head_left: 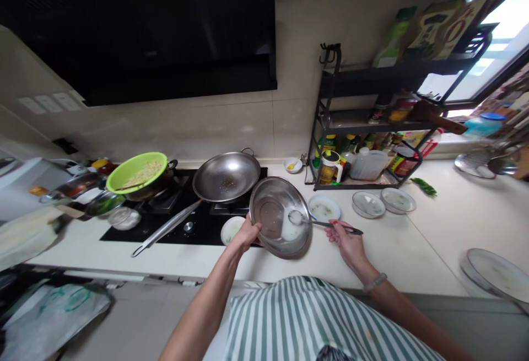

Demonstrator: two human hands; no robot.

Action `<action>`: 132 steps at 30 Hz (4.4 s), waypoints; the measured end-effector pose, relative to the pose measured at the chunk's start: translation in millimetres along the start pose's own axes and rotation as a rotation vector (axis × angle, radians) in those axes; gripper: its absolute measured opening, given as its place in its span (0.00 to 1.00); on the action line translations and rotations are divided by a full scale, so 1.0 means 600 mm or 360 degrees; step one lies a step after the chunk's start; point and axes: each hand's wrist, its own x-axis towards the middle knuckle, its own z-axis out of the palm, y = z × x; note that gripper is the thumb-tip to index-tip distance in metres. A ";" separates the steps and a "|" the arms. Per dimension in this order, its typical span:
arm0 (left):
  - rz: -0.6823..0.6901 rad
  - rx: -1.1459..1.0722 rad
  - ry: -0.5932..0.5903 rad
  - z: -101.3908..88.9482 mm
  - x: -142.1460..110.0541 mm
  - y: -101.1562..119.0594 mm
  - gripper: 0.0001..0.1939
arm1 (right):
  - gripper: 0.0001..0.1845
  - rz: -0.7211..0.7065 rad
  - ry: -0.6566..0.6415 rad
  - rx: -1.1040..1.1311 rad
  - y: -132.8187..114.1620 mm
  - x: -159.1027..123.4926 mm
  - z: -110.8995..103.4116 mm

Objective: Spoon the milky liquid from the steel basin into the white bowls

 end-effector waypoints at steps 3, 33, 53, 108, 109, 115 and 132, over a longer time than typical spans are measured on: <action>-0.0019 0.0004 0.0020 0.000 -0.001 0.002 0.32 | 0.21 0.0014 -0.0003 0.0011 -0.001 -0.001 -0.003; -0.0027 -0.0034 0.0007 -0.005 -0.003 -0.001 0.26 | 0.15 -0.1484 -0.0508 -0.1386 -0.058 -0.014 -0.109; -0.0021 -0.0023 0.0014 -0.005 -0.001 -0.006 0.26 | 0.30 -0.0324 -0.0235 -0.0549 0.050 -0.031 -0.001; -0.0088 -0.0073 0.0041 -0.008 0.001 -0.014 0.25 | 0.15 -0.1530 -0.0382 -0.1243 -0.062 -0.013 -0.104; -0.0089 -0.0074 0.0042 -0.008 0.002 -0.015 0.25 | 0.15 -0.1583 -0.0400 -0.1295 -0.066 -0.013 -0.105; -0.0092 -0.0055 0.0054 -0.009 0.002 -0.014 0.25 | 0.16 -0.1200 -0.0127 -0.1007 -0.062 -0.020 -0.088; -0.0085 -0.0054 0.0046 -0.005 0.001 -0.012 0.24 | 0.28 -0.0486 -0.0394 -0.0726 0.051 -0.031 -0.007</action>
